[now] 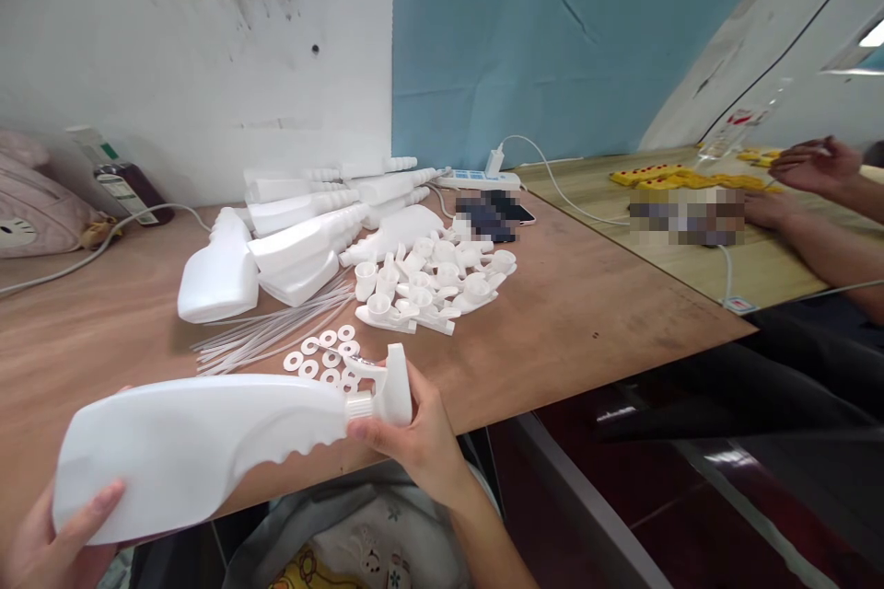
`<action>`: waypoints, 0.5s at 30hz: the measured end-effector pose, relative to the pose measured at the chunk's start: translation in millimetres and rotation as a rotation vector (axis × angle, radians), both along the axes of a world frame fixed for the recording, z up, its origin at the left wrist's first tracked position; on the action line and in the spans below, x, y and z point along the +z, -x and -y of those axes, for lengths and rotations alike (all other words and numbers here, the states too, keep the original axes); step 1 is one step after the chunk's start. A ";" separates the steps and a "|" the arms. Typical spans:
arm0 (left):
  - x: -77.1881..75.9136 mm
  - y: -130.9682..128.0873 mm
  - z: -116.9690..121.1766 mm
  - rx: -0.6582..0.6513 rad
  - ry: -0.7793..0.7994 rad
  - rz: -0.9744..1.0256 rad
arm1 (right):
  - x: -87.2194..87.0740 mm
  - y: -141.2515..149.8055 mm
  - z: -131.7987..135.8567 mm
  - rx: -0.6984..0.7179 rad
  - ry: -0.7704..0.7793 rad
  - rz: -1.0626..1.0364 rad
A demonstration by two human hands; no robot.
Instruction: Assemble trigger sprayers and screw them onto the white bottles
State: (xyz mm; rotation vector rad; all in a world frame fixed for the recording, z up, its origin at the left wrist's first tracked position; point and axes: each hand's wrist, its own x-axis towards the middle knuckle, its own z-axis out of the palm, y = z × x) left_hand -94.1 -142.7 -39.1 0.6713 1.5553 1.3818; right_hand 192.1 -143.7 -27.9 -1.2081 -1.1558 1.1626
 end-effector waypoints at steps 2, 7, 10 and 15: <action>-1.4 -1.8 -1.9 0.020 -0.006 0.044 | -1.1 0.3 -0.4 0.003 -0.003 0.004; -2.0 -1.1 -3.1 0.048 -0.016 0.069 | -2.4 0.9 -1.4 -0.001 -0.007 0.030; 0.3 0.8 -2.6 0.021 0.022 0.063 | -1.1 0.9 -1.1 -0.001 -0.009 0.030; 7.9 -5.4 -2.0 0.019 0.066 0.019 | 2.7 1.4 0.1 0.036 -0.002 0.036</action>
